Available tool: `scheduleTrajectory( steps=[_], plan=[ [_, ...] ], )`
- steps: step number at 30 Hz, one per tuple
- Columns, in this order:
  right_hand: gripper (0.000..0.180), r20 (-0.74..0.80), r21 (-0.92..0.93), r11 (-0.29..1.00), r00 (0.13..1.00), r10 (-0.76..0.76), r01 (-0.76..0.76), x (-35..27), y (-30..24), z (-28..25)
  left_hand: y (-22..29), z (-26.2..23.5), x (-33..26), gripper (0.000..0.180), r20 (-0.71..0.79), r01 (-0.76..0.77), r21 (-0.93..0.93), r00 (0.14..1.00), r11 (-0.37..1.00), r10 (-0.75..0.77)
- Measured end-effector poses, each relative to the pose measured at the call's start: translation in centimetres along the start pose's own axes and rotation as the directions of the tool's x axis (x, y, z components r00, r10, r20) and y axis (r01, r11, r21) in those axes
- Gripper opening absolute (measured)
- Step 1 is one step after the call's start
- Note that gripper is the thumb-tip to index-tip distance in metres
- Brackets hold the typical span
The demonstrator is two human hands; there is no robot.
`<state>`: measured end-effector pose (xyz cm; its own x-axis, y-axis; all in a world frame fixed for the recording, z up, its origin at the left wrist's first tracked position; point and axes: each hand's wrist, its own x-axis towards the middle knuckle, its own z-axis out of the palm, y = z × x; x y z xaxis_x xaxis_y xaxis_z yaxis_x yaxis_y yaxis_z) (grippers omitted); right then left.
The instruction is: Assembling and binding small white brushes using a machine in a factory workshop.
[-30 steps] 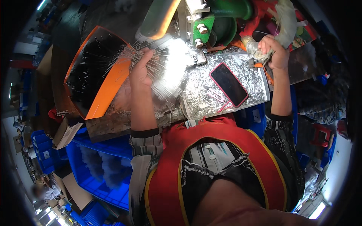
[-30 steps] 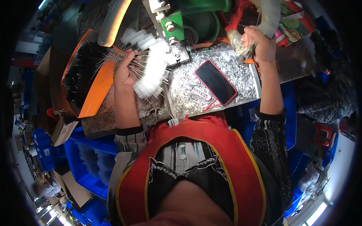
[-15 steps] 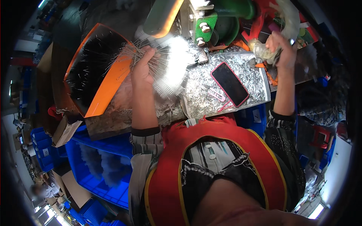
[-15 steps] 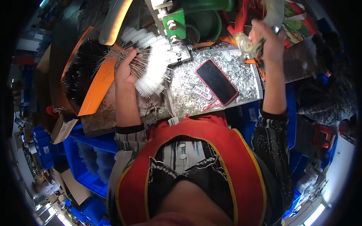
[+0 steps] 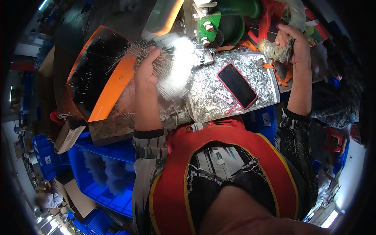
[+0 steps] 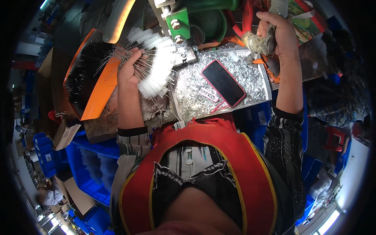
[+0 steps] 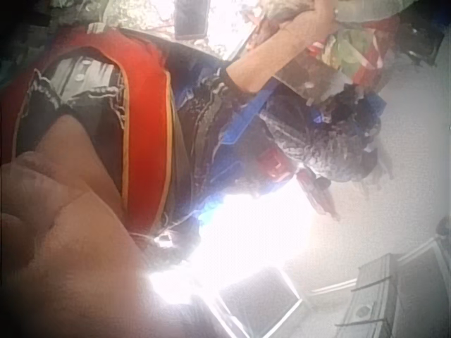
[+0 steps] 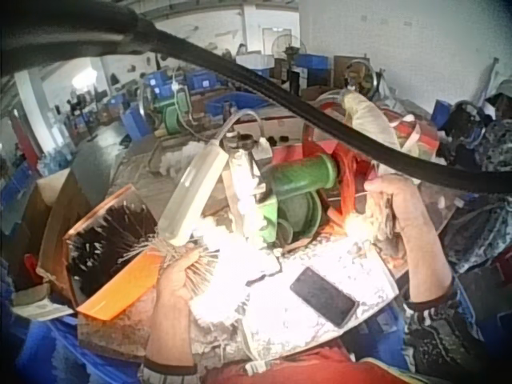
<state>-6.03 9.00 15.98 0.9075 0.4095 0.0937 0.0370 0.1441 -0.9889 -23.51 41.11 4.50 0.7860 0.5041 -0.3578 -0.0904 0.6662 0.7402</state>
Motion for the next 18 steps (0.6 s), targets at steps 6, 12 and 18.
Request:
scheduleTrajectory(
  steps=[6,12,18],
  plan=[
    [0.017,-0.023,0.037,0.855,0.856,-0.517,0.518,-0.7,7.7,-0.2,-0.4,-0.5,0.4,0.021,0.012,-0.014,-0.010,1.000,1.000,0.014],
    [0.016,0.036,0.054,0.914,0.914,-0.405,0.403,-0.3,8.4,-0.9,-0.9,0.0,-0.1,0.023,-0.060,-0.066,-0.103,0.996,0.992,0.060],
    [0.026,0.020,-0.074,0.997,0.999,0.033,-0.031,-0.4,0.1,-0.1,-1.1,0.6,-0.6,0.024,-0.129,-0.102,-0.135,0.988,0.986,0.085]
  ],
)
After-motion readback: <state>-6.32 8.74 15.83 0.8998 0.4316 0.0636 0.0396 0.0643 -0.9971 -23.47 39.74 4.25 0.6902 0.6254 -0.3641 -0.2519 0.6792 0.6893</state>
